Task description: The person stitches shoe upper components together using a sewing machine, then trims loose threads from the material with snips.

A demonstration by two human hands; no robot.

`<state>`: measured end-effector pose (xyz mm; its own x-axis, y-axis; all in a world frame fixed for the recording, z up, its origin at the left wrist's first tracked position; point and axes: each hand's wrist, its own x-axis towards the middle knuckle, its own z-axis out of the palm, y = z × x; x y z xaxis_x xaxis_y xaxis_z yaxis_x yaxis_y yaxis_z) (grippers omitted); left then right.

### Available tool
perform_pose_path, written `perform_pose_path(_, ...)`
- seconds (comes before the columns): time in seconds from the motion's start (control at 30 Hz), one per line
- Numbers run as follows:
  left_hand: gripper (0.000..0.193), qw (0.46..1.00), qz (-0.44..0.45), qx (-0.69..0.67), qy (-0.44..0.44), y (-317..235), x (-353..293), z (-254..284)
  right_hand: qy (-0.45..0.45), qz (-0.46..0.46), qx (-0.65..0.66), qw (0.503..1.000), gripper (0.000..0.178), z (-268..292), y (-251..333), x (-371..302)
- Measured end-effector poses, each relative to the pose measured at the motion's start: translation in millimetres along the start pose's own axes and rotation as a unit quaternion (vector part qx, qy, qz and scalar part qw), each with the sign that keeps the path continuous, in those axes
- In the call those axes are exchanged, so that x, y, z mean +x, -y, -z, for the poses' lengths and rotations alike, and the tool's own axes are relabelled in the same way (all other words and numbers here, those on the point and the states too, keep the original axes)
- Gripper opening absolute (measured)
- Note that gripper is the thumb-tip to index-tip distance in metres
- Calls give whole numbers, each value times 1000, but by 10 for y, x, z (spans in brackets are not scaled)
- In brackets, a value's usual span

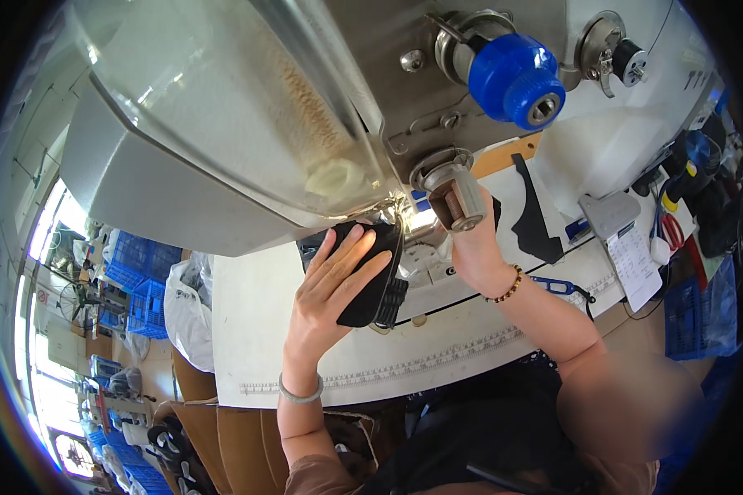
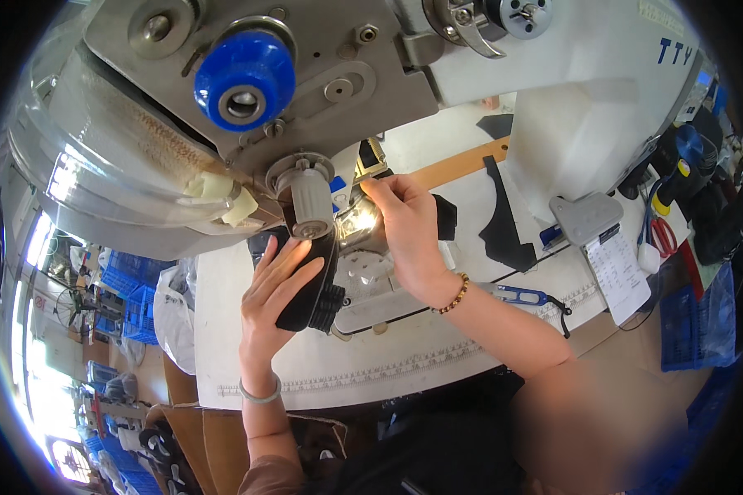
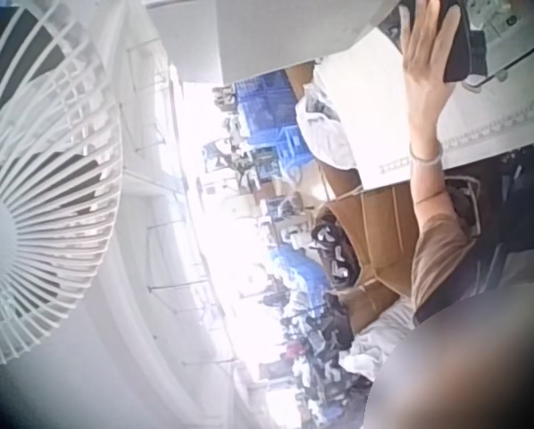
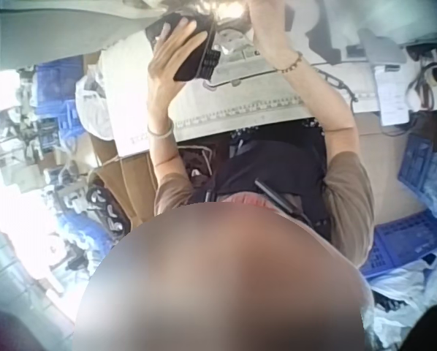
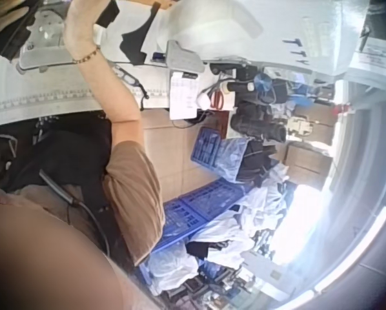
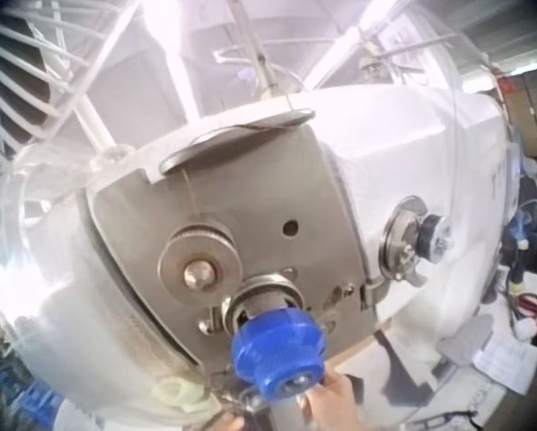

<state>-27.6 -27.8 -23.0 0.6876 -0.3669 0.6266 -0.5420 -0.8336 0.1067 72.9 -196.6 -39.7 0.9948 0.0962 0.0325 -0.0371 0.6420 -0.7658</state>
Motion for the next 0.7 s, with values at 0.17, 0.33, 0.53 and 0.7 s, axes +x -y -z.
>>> perform_pose_path(0.17,51,999,16,-29,-3,12,22,-15,4,-10,-71,997,19,31,26,47)
perform_pose_path(0.33,55,998,39,-42,-25,-52,11,-79,113,75,-139,981,17,180,19,110)
perform_pose_path(0.53,71,997,71,-4,4,-250,-36,-100,106,232,-214,943,22,340,-84,-17)
perform_pose_path(0.7,82,990,113,76,27,-581,-20,-198,197,3,-307,931,22,578,56,-469)
